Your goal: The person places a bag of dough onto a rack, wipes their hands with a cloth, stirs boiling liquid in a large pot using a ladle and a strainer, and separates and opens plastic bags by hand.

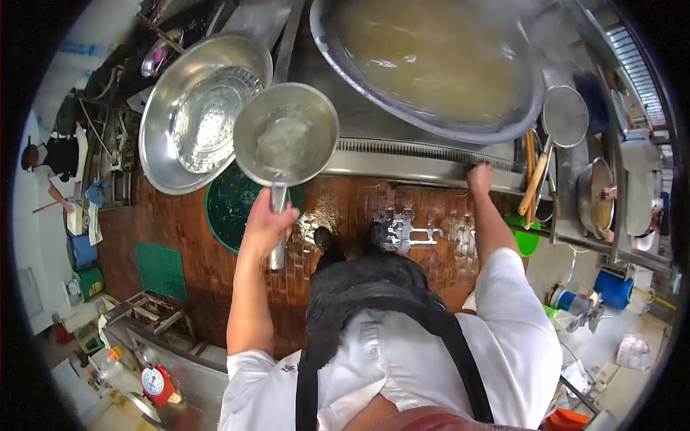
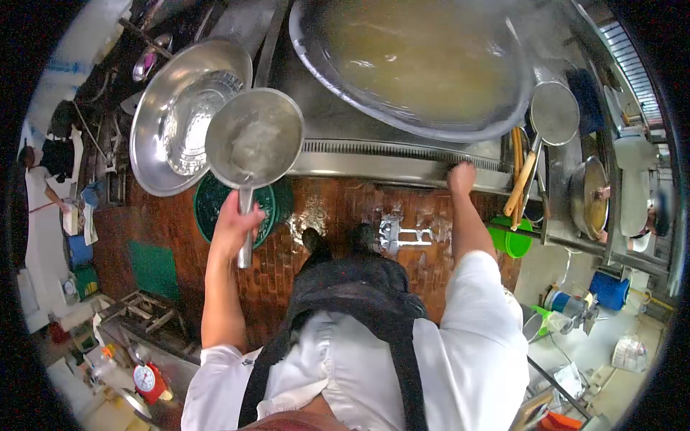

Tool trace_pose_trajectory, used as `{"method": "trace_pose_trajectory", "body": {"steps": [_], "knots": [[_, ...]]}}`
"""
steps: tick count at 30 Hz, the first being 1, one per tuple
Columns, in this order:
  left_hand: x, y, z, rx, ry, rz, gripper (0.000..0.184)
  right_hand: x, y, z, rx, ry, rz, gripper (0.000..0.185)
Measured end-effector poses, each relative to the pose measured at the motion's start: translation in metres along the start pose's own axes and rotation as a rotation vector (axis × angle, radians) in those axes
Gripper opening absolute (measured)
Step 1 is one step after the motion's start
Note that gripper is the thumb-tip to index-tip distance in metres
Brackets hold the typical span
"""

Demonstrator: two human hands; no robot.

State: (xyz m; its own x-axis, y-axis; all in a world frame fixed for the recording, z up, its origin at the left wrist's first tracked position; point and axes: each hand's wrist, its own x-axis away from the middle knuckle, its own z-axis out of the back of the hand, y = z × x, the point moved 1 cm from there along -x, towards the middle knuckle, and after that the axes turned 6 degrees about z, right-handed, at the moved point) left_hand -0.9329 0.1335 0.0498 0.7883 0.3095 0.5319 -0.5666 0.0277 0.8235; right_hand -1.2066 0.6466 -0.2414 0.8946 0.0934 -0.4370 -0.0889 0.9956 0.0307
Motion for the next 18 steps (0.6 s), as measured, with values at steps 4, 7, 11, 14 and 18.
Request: {"method": "trace_pose_trajectory", "body": {"steps": [4,7,11,14,18], "knots": [[-0.037,0.068,-0.046,-0.239,-0.010,-0.086,0.040,-0.067,-0.099,0.103,-0.816,-0.163,-0.051,0.024],[-0.083,0.107,-0.081,-0.574,0.095,-0.203,0.043,-0.101,-0.171,0.118,-0.872,-0.231,0.225,0.025],[-0.120,0.160,-0.133,-0.905,0.201,-0.315,0.040,-0.124,-0.227,0.086,-0.656,-0.261,0.384,0.028],[-0.146,0.185,-0.160,-1.034,0.264,-0.438,0.036,-0.121,-0.220,0.115,-0.764,-0.151,0.390,0.029],[-0.160,0.207,-0.182,-1.144,0.320,-0.566,0.030,-0.061,-0.186,0.133,-0.843,-0.041,0.388,0.032]]}}
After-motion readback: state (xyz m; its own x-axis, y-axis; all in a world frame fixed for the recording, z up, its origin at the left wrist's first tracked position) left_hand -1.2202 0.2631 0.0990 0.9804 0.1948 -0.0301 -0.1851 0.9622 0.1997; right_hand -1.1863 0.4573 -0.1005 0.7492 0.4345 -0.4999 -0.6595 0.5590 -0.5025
